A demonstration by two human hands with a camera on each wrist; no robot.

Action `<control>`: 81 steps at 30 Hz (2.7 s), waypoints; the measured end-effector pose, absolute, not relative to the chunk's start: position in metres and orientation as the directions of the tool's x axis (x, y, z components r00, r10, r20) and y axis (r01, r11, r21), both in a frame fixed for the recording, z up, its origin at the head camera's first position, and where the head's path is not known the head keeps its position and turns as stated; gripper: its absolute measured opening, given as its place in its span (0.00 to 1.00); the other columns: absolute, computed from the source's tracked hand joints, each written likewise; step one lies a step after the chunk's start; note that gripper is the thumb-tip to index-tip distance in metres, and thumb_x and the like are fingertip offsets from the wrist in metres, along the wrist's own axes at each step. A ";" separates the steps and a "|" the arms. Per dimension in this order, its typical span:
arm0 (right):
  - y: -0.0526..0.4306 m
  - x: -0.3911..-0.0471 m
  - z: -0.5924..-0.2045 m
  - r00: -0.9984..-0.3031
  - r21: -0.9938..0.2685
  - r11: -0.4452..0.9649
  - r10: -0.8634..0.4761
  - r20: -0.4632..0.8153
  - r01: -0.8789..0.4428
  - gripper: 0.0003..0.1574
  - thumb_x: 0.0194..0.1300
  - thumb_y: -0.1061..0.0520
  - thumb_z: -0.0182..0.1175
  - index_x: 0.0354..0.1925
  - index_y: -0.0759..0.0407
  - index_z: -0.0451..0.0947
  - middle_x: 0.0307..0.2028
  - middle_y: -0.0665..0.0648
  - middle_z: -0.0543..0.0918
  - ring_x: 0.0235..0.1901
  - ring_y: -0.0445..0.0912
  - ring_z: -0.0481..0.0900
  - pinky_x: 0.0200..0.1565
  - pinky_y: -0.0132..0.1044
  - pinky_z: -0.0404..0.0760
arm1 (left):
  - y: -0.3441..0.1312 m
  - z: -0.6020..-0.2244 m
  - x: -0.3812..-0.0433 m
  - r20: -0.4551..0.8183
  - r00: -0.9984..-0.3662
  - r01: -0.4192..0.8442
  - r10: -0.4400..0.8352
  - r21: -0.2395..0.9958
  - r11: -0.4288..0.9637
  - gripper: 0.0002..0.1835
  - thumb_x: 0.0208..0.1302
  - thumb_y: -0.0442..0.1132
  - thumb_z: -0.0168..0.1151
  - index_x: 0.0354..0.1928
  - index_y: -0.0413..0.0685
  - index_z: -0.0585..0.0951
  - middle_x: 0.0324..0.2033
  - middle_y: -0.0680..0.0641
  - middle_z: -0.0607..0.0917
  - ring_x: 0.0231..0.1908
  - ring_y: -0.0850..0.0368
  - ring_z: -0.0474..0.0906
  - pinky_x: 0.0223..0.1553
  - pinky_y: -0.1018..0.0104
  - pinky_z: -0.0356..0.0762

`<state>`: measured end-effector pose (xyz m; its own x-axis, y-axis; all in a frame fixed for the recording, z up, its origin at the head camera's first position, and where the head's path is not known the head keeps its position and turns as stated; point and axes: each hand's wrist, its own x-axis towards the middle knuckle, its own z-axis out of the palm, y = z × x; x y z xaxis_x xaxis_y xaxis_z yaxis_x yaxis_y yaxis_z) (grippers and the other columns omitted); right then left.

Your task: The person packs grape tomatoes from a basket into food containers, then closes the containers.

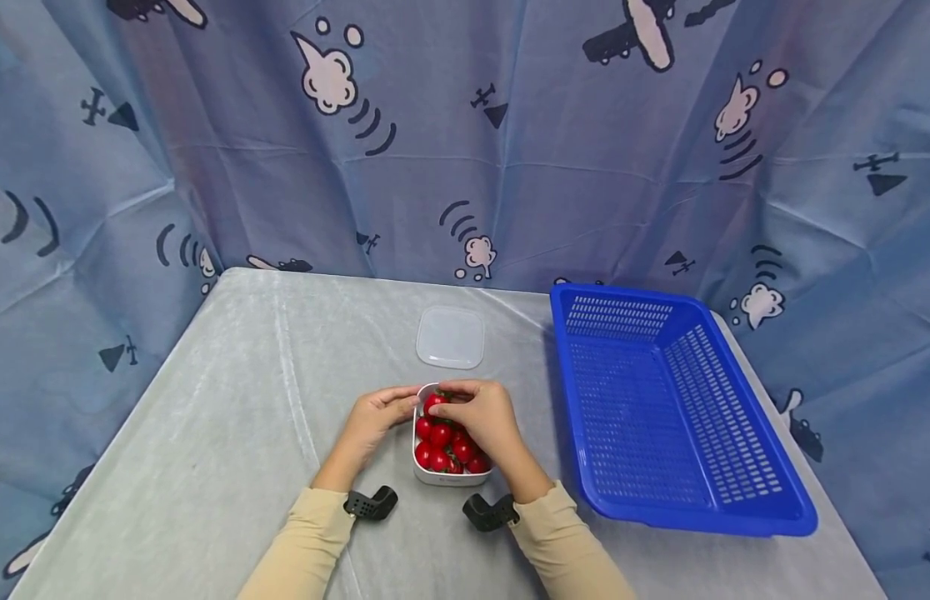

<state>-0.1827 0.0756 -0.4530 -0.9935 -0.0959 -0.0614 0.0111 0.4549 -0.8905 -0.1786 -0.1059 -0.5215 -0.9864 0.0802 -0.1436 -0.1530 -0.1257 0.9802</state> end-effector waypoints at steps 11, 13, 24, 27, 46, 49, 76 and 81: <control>0.092 -0.198 -0.422 -0.998 -0.931 0.363 0.048 -0.026 0.042 0.19 0.53 0.57 0.75 0.45 0.63 0.88 0.44 0.63 0.89 0.49 0.53 0.86 0.52 0.45 0.85 | -0.105 -0.520 -0.181 -0.140 -0.986 -0.151 0.086 0.979 -0.134 0.20 0.66 0.36 0.64 0.56 0.30 0.80 0.45 0.49 0.89 0.39 0.67 0.85 0.47 0.71 0.84; 0.096 -0.205 -0.414 -0.996 -0.941 0.334 0.082 -0.021 0.048 0.19 0.55 0.56 0.74 0.45 0.63 0.88 0.44 0.63 0.89 0.49 0.53 0.86 0.54 0.45 0.84 | -0.104 -0.520 -0.181 -0.139 -0.987 -0.150 0.086 0.979 -0.136 0.20 0.66 0.36 0.64 0.56 0.29 0.80 0.45 0.49 0.89 0.39 0.67 0.85 0.47 0.71 0.84; 0.102 -0.262 -0.390 -0.976 -0.972 0.124 0.119 -0.183 0.198 0.20 0.65 0.61 0.64 0.51 0.75 0.81 0.50 0.70 0.85 0.35 0.40 0.85 0.52 0.39 0.84 | -0.119 -0.494 -0.195 -0.154 -0.980 -0.163 0.129 0.985 -0.061 0.22 0.67 0.37 0.63 0.60 0.31 0.78 0.56 0.38 0.84 0.45 0.73 0.82 0.54 0.73 0.81; 0.107 -0.278 -0.396 -0.956 -0.943 0.164 0.093 -0.277 0.289 0.20 0.65 0.61 0.64 0.52 0.74 0.81 0.45 0.66 0.88 0.32 0.40 0.84 0.51 0.38 0.85 | -0.126 -0.476 -0.211 -0.145 -0.977 -0.154 0.155 0.987 -0.046 0.24 0.69 0.36 0.60 0.63 0.29 0.74 0.61 0.31 0.78 0.46 0.72 0.83 0.57 0.67 0.80; 0.131 -0.329 -0.437 -0.765 -0.734 0.326 -0.047 -0.642 0.596 0.14 0.69 0.66 0.59 0.51 0.71 0.75 0.34 0.61 0.81 0.29 0.46 0.83 0.54 0.40 0.83 | -0.122 -0.452 -0.297 -0.415 -0.900 -0.401 0.135 0.908 0.120 0.27 0.69 0.37 0.59 0.64 0.27 0.69 0.65 0.31 0.74 0.64 0.39 0.73 0.64 0.53 0.75; 0.132 -0.330 -0.442 -0.738 -0.713 0.331 -0.066 -0.671 0.618 0.13 0.69 0.66 0.58 0.51 0.70 0.74 0.40 0.63 0.81 0.32 0.47 0.83 0.58 0.41 0.80 | -0.114 -0.456 -0.300 -0.439 -0.892 -0.423 0.110 0.895 0.138 0.28 0.67 0.37 0.61 0.64 0.27 0.70 0.65 0.32 0.75 0.65 0.40 0.74 0.64 0.54 0.76; 0.123 -0.320 -0.439 -0.725 -0.713 0.318 -0.102 -0.681 0.625 0.03 0.61 0.72 0.65 0.33 0.68 0.81 0.19 0.56 0.83 0.21 0.42 0.84 0.45 0.37 0.86 | -0.118 -0.472 -0.285 -0.533 -0.846 -0.533 -0.007 0.846 -0.017 0.19 0.66 0.25 0.59 0.58 0.27 0.76 0.33 0.47 0.81 0.33 0.59 0.81 0.39 0.64 0.88; 0.129 -0.312 -0.424 -0.789 -0.798 0.327 -0.198 -0.582 0.506 0.14 0.62 0.71 0.64 0.47 0.74 0.80 0.22 0.52 0.84 0.24 0.40 0.84 0.52 0.42 0.83 | -0.127 -0.459 -0.281 -0.477 -0.876 -0.481 0.072 0.874 -0.067 0.18 0.68 0.28 0.59 0.58 0.27 0.75 0.31 0.51 0.82 0.32 0.62 0.82 0.42 0.63 0.87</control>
